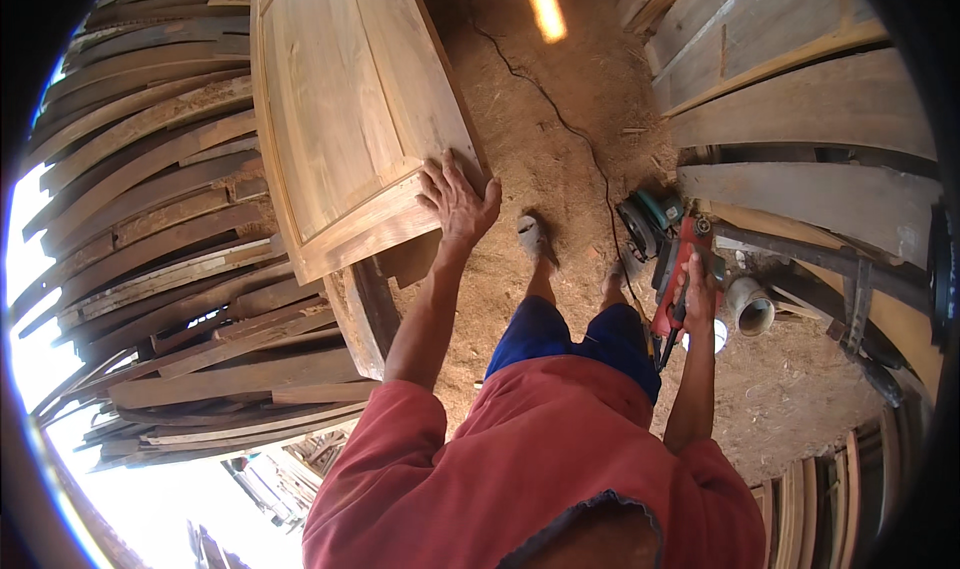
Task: The person sands the surface of a wooden door using a power sander, moving the tool back and forth across the panels and frame while holding the door steady with their other hand.
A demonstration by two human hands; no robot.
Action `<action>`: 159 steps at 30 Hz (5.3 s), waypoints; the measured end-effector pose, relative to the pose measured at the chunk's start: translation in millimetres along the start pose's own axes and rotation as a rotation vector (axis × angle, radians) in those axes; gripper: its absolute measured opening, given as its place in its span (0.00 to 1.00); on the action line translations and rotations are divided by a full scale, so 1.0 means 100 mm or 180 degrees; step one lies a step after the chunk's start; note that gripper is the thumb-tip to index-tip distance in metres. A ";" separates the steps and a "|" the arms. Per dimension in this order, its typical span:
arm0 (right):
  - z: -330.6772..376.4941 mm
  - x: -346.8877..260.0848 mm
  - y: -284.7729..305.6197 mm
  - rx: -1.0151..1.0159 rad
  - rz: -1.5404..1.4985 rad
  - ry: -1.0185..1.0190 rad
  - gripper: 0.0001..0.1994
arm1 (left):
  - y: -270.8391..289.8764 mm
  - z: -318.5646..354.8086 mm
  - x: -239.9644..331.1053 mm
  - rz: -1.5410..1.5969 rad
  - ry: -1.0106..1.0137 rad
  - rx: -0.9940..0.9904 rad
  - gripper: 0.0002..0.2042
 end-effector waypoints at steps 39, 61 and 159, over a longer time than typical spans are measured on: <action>1.26 -0.45 -2.36 -0.0090 0.0766 0.0564 0.20 | -0.16 0.77 -2.02 0.7766 0.2895 -0.0085 0.38; 2.08 -1.83 -4.86 -0.3322 0.2294 0.1262 0.24 | -0.53 1.24 -2.18 0.7516 0.2419 0.0400 0.18; 3.08 0.85 -7.97 -0.5134 0.3866 0.1736 0.23 | -0.88 1.79 -2.27 0.2948 0.2829 0.0924 0.18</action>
Point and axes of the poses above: each hand's wrist, its own z-axis away from the middle knuckle, its own y-axis out of the back of the hand, x = y × z, the point moved 7 cm from there along -z, towards the middle knuckle, and after that the axes turned 4 degrees about z, right-handed, at the moved point
